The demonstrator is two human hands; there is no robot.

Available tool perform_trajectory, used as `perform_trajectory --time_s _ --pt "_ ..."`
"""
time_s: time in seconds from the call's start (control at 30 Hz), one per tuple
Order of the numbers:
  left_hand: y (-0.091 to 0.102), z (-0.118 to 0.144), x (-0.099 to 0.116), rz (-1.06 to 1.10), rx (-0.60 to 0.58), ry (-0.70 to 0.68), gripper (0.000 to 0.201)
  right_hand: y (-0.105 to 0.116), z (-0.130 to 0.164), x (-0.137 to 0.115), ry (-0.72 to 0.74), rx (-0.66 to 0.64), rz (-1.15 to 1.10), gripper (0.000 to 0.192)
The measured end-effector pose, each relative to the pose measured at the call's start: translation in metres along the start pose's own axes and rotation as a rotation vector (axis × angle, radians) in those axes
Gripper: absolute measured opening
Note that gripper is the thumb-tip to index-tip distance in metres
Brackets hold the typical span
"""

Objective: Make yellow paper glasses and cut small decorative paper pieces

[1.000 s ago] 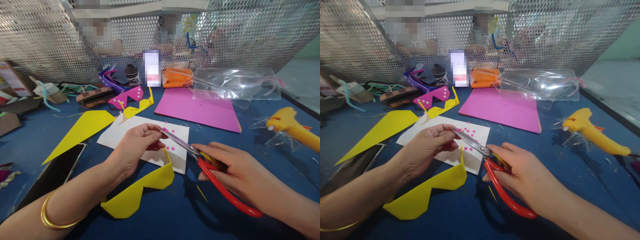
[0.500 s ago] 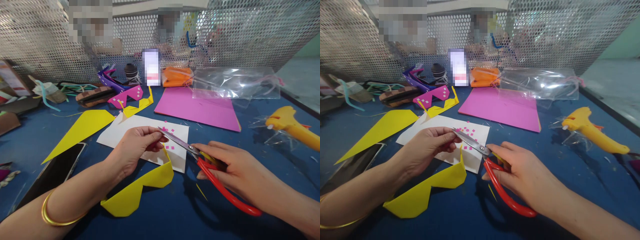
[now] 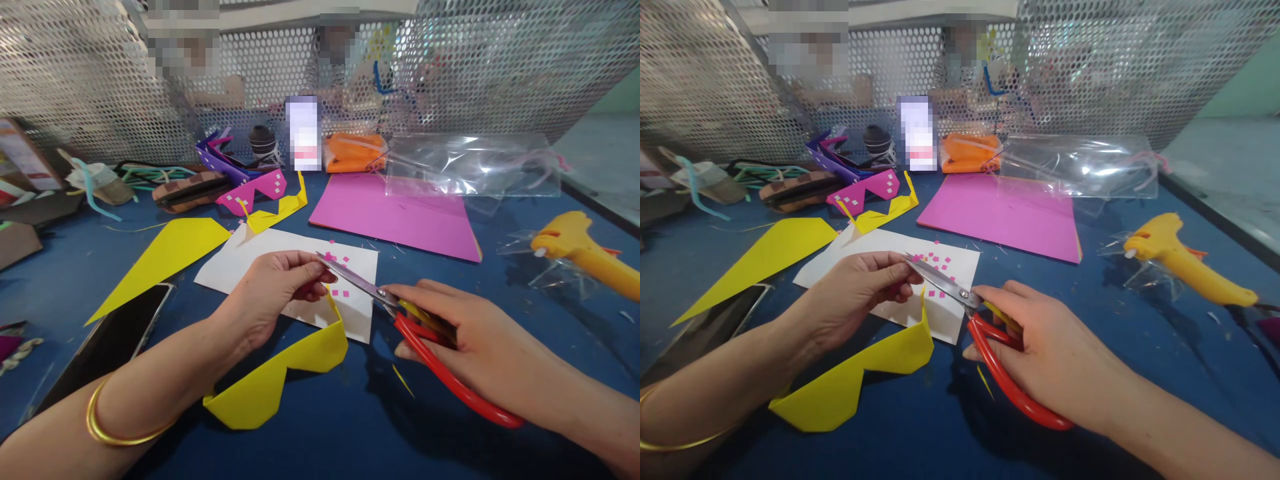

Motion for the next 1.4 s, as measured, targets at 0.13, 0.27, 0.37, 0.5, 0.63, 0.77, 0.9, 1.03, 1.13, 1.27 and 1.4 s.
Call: perform_trajectory --time_s 0.13,0.27,0.37,0.5,0.63,0.77,0.9,1.03,1.13,1.27,1.4 --pt "0.000 0.001 0.000 -0.004 0.003 0.013 0.004 0.002 0.000 -0.004 0.037 -0.010 -0.009 0.028" --pt "0.000 0.000 0.000 0.002 -0.001 0.009 0.003 0.002 0.001 -0.006 0.071 -0.032 0.002 0.025" --pt "0.000 -0.001 -0.002 -0.002 -0.010 0.033 0.005 0.001 0.000 -0.004 0.082 -0.050 -0.013 0.025" --pt "0.000 -0.003 -0.005 -0.010 -0.025 0.073 0.009 -0.001 -0.002 -0.001 0.061 -0.072 -0.003 0.025" --pt "0.001 -0.005 -0.008 -0.022 -0.042 0.126 0.015 -0.001 -0.002 0.000 0.063 -0.077 0.003 0.029" --pt "0.001 -0.006 -0.010 -0.020 -0.055 0.160 0.017 0.000 -0.002 0.000 0.045 -0.089 0.005 0.032" --pt "0.001 -0.006 -0.012 -0.021 -0.074 0.185 0.019 -0.001 -0.002 0.000 0.003 -0.095 -0.019 0.031" --pt "0.002 -0.007 -0.013 -0.017 -0.078 0.182 0.019 -0.002 -0.002 0.001 -0.009 -0.109 -0.025 0.028" --pt "0.002 -0.007 -0.014 -0.015 -0.082 0.183 0.020 -0.003 -0.002 0.002 -0.015 -0.116 -0.039 0.027" --pt "0.002 -0.008 -0.015 -0.011 -0.096 0.189 0.019 -0.002 -0.002 0.000 -0.018 -0.122 -0.064 0.027" --pt "0.002 -0.009 -0.016 -0.023 -0.106 0.193 0.019 -0.002 -0.002 -0.002 0.002 -0.099 -0.055 0.024"
Point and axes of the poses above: each hand's wrist, its own z-axis away from the middle knuckle, its own y-axis out of the back of the hand, x = y × z, the point moved 5 cm from there along -z, towards the middle knuckle, and after that the axes turned 9 degrees about -z, right-handed, at the moved point
